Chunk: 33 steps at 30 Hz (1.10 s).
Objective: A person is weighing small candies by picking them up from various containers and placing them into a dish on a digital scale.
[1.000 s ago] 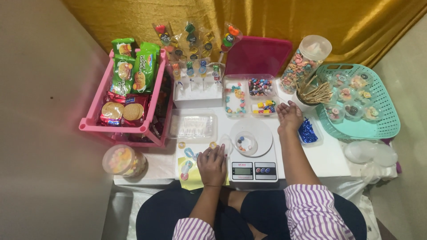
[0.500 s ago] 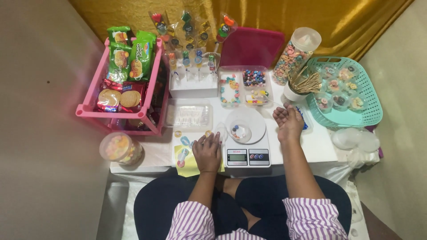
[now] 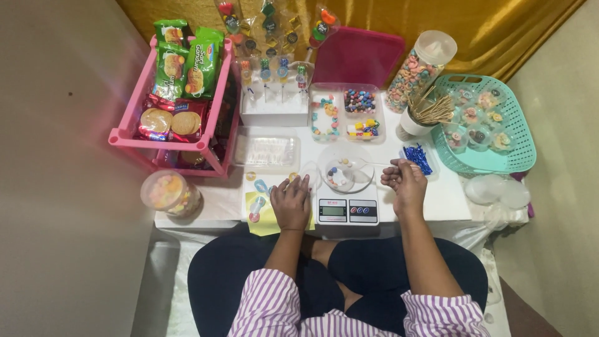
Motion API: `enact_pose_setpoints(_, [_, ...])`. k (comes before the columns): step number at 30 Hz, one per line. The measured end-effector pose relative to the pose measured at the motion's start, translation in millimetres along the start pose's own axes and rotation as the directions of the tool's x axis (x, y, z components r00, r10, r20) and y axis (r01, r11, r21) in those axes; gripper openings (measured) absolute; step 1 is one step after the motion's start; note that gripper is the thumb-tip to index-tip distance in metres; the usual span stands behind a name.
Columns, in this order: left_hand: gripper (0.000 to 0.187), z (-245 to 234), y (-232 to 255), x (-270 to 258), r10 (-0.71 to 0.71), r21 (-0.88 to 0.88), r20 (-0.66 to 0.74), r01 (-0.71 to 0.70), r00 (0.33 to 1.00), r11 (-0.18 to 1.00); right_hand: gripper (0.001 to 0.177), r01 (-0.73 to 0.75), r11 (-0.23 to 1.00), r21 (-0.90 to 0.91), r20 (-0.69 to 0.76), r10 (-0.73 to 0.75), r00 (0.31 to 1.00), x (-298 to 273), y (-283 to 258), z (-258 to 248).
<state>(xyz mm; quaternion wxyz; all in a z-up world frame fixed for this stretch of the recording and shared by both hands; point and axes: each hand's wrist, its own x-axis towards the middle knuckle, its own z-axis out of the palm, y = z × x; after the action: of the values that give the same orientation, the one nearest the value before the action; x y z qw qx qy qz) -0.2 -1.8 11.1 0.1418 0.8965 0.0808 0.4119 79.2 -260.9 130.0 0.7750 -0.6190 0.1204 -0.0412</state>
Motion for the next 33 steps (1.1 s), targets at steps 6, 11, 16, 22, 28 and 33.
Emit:
enact_pose_setpoints(6, [0.038, -2, 0, 1, 0.009, 0.003, 0.009, -0.009, 1.0, 1.0, 0.019, 0.219, 0.956, -0.196, 0.077, -0.207, 0.975, -30, -16, 17])
enact_pose_setpoints(11, [0.037, -3, 0, 1, 0.01, 0.005, 0.019, -0.01, 1.0, 1.0, 0.017, 0.452, 0.802, -0.39, 0.237, -0.387, 0.891, -52, -28, 26])
enact_pose_setpoints(16, [0.037, -4, 0, 1, 0.01, 0.003, 0.032, -0.01, 0.999, 1.0, 0.015, 0.646, 0.623, -0.44, 0.384, -0.52, 0.763, -70, -42, 39])
enact_pose_setpoints(22, [0.037, -6, 2, 2, 0.008, -0.001, 0.051, -0.008, 0.999, 1.0, 0.021, 0.689, 0.484, -0.539, 0.589, -0.369, 0.719, -77, -49, 44])
enact_pose_setpoints(28, [0.035, -6, 1, 2, 0.01, -0.008, 0.049, -0.01, 0.999, 1.0, 0.027, 0.747, 0.354, -0.562, 0.591, -0.459, 0.663, -70, -54, 46])
enact_pose_setpoints(33, [0.036, -6, 0, 1, 0.025, -0.005, 0.037, -0.025, 0.999, 1.0, 0.027, 0.689, 0.431, -0.582, 0.641, -0.278, 0.716, -70, -55, 51])
